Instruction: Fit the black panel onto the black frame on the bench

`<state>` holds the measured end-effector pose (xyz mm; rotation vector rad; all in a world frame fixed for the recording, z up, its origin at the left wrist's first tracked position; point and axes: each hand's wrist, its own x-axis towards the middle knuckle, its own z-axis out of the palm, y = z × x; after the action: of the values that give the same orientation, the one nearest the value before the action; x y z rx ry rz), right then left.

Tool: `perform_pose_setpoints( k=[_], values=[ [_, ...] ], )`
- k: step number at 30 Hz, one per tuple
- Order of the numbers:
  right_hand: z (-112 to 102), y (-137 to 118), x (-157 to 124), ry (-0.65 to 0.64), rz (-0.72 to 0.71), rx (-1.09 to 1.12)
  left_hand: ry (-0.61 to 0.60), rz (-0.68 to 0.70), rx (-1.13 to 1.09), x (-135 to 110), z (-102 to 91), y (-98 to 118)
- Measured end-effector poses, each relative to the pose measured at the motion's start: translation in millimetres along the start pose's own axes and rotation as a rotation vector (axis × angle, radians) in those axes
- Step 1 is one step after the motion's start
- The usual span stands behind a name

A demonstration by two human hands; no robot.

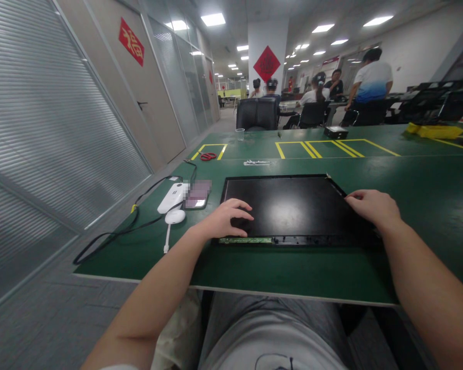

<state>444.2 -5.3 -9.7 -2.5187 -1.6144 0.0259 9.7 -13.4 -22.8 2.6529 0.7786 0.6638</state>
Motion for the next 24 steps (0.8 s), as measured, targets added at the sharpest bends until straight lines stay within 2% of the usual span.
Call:
perform_pose_setpoints(
  k=[6,13,19,22,24],
  values=[
    [-0.8,-0.3,-0.8,-0.001,0.006,0.005,-0.005,-0.012,-0.003,-0.4,-0.1,-0.2],
    [1.7,1.7,2.2,0.009,0.010,0.011,0.018,-0.097,0.002,-1.9,-0.3,2.4],
    [0.8,2.2,1.5,-0.007,0.007,0.018,0.229,-0.367,0.172,-3.4,0.8,-6.0],
    [0.3,2.4,1.2,-0.004,-0.001,0.007,0.261,-0.556,0.246,-5.4,1.2,-14.5],
    [0.4,2.7,1.2,0.000,-0.003,0.007,0.242,-0.664,0.302,-6.3,1.5,-19.0]
  ],
)
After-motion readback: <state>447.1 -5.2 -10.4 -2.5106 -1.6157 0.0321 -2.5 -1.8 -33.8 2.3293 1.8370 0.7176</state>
